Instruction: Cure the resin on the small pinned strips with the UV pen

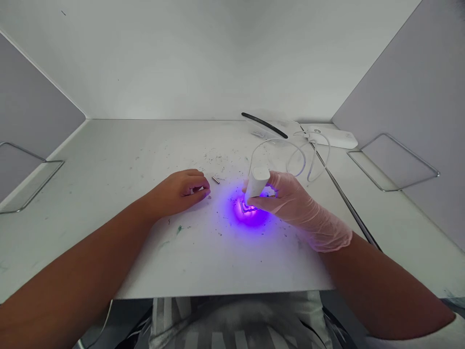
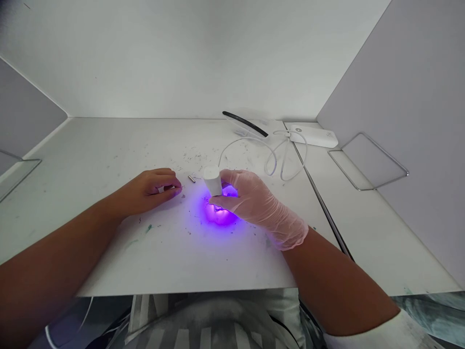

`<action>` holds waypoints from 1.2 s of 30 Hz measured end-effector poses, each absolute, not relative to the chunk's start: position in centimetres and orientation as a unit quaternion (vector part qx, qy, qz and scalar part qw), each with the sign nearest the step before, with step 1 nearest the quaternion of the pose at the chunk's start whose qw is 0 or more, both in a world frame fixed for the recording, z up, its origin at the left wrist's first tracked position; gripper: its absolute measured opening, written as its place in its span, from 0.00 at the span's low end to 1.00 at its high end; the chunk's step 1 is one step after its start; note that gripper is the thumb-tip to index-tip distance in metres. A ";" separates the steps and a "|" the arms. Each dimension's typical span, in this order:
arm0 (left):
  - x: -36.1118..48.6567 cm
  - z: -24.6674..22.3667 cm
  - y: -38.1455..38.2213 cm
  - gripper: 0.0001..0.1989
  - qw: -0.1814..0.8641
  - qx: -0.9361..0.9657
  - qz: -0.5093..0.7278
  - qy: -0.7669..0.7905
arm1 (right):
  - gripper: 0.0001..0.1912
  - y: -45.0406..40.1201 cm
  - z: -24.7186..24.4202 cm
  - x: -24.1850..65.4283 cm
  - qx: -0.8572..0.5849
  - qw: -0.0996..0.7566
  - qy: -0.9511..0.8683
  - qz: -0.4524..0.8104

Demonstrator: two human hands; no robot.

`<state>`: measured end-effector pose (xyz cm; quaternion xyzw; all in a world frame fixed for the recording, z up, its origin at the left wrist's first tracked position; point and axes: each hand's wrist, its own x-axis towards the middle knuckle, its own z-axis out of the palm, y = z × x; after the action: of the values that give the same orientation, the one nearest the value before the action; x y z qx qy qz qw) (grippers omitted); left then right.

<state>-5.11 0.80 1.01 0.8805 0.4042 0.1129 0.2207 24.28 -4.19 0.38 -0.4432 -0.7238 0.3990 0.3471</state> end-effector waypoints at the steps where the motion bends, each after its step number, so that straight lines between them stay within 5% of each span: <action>1: -5.1 1.0 0.8 0.17 0.219 0.882 0.114 0.402 | 0.06 -4.2 0.4 24.3 -0.440 0.347 -0.725 0.401; 36: -5.3 0.9 0.8 0.16 0.221 0.882 0.118 0.399 | 0.05 -4.2 0.4 24.3 -0.428 0.362 -0.725 0.402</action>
<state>-5.30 0.84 0.86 0.8822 0.3986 0.1181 0.2210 24.26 -4.19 0.44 -0.4276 -0.7247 0.4015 0.3616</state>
